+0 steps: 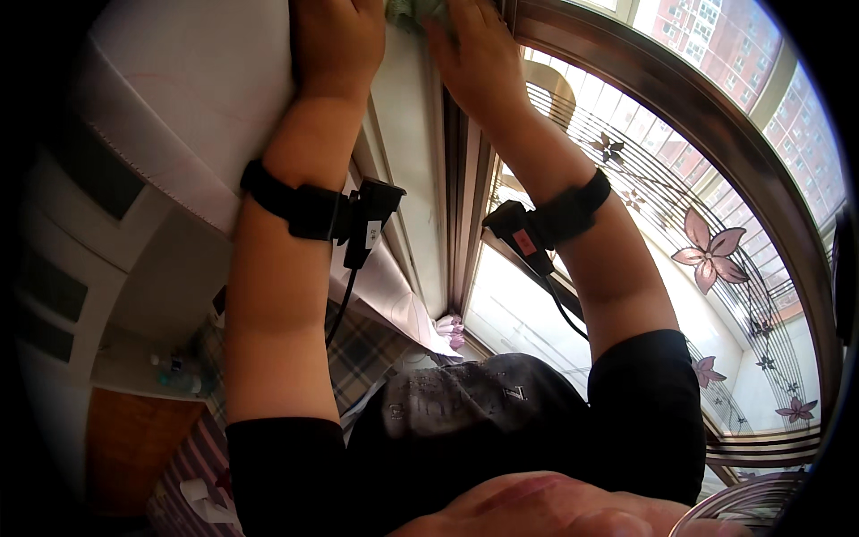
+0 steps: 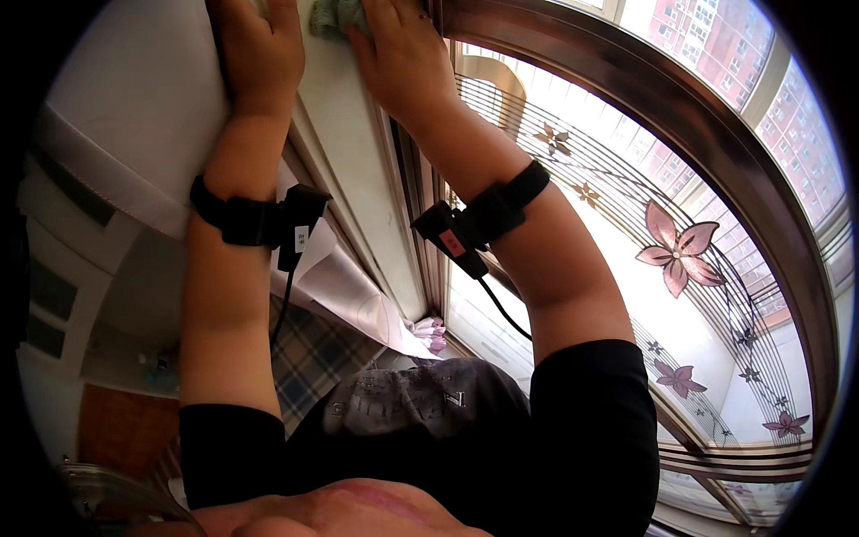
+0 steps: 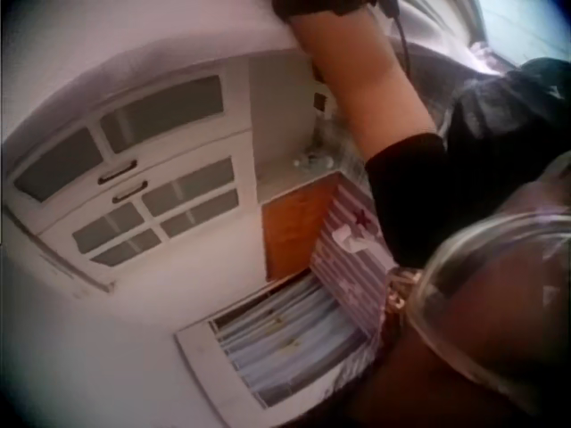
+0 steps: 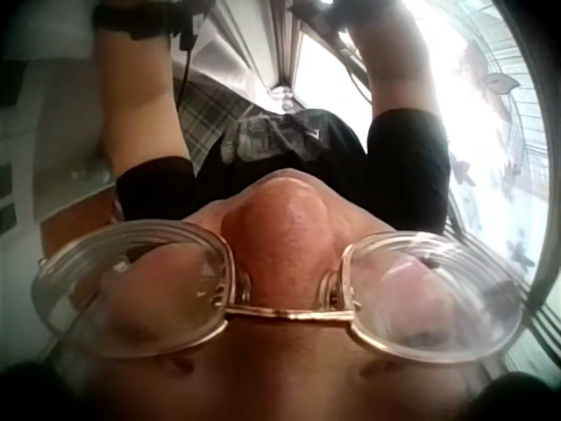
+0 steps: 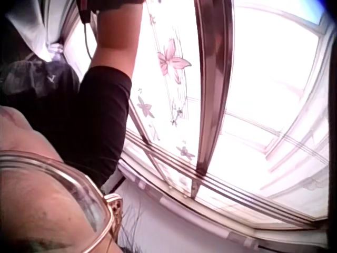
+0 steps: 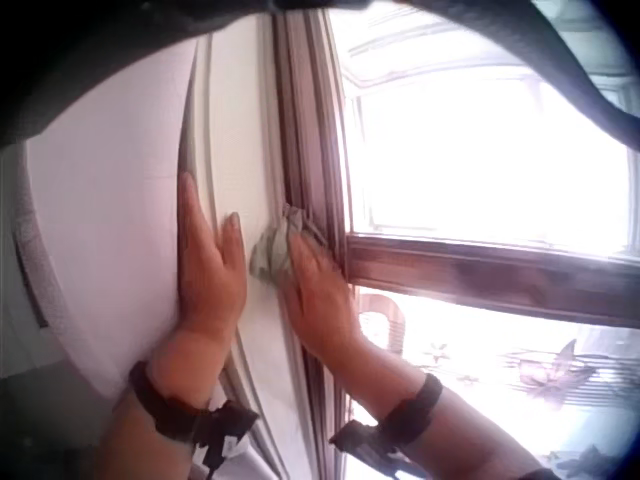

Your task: Cleaning a blue folding table and the window frame/curtain rod area using a cloth.

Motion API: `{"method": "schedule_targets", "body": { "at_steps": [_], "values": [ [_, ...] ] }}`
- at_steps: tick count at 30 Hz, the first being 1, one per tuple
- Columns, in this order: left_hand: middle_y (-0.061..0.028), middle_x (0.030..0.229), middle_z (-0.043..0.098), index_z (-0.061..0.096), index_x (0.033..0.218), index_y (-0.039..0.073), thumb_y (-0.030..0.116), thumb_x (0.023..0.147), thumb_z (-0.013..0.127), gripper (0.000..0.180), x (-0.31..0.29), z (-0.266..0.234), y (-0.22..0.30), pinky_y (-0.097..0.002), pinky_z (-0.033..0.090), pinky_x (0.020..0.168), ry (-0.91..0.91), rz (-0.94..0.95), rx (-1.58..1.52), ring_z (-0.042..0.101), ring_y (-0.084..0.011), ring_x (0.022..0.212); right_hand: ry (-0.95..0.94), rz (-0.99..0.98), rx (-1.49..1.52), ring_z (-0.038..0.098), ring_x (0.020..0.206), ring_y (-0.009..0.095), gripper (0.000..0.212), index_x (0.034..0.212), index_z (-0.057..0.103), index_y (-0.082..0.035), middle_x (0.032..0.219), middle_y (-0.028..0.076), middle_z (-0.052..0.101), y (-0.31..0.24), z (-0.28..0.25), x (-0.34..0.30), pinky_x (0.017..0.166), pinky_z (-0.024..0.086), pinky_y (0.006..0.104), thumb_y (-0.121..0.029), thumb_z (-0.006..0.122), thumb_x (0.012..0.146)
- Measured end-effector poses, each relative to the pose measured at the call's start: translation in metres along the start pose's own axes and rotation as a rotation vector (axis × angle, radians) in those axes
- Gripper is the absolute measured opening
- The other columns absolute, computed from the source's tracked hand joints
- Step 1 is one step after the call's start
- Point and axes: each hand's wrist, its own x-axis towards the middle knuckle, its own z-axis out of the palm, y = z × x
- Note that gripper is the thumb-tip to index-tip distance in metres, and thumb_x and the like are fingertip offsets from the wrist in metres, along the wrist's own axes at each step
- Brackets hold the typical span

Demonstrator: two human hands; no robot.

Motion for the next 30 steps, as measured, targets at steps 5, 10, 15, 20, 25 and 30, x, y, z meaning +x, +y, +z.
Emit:
{"method": "schedule_targets", "body": {
  "at_steps": [5,10,15,20,25,30],
  "values": [
    [-0.0304,0.144,0.032,0.024,0.142,-0.008,0.013,0.094,0.052,0.059,-0.002,0.006,0.004,-0.042,0.027,0.112,0.023,0.036,0.009,0.033,-0.0423,0.133,0.002,0.084,-0.013,0.046,0.12,0.043,0.056,0.137,0.037,0.001,0.129,0.027,0.048,-0.001,0.004,-0.018,0.1,0.039,0.0471,-0.005,0.053,0.084],
    [-0.0307,0.142,0.034,0.026,0.141,-0.008,0.013,0.095,0.052,0.057,-0.003,0.019,-0.001,-0.0416,0.029,0.111,0.047,0.08,-0.015,0.034,-0.0418,0.133,0.035,0.125,-0.067,0.047,0.119,0.041,0.056,0.136,0.038,0.0,0.129,0.026,0.048,0.004,0.008,-0.038,0.1,0.04,0.0469,-0.003,0.053,0.081],
    [-0.0303,0.143,0.033,0.027,0.141,-0.009,0.013,0.094,0.052,0.057,-0.001,0.02,0.007,-0.0418,0.027,0.111,0.044,0.069,-0.012,0.034,-0.0407,0.133,0.081,0.067,-0.129,0.051,0.116,0.039,0.051,0.134,0.039,0.003,0.128,0.026,0.049,0.012,0.01,-0.06,0.098,0.042,0.044,-0.003,0.05,0.084],
    [-0.0304,0.126,0.042,0.033,0.128,-0.012,0.032,0.089,0.061,0.065,0.009,-0.001,-0.001,-0.0451,0.032,0.104,-0.16,0.096,-0.109,0.041,-0.0422,0.118,0.044,0.103,-0.048,0.056,0.109,0.036,0.056,0.136,0.042,-0.005,0.128,0.02,0.051,0.004,0.008,-0.081,0.092,0.048,0.0409,-0.017,0.063,0.085],
    [-0.0313,0.131,0.037,0.028,0.132,-0.013,0.032,0.09,0.06,0.07,-0.028,0.006,0.014,-0.0456,0.029,0.106,-0.24,-0.041,-0.159,0.034,-0.0415,0.125,0.094,0.079,-0.04,0.054,0.112,0.034,0.06,0.136,0.041,-0.005,0.128,0.018,0.051,0.015,0.009,-0.095,0.093,0.046,0.0401,-0.017,0.065,0.083],
    [-0.0334,0.13,0.036,0.017,0.138,-0.014,0.032,0.09,0.06,0.079,-0.04,0.001,0.006,-0.045,0.031,0.106,-0.202,-0.026,-0.054,0.038,-0.0422,0.123,0.111,0.07,-0.002,0.053,0.113,0.033,0.061,0.135,0.042,-0.005,0.127,0.016,0.051,0.007,0.015,-0.104,0.092,0.046,0.0398,-0.015,0.066,0.081]
  ]
}}
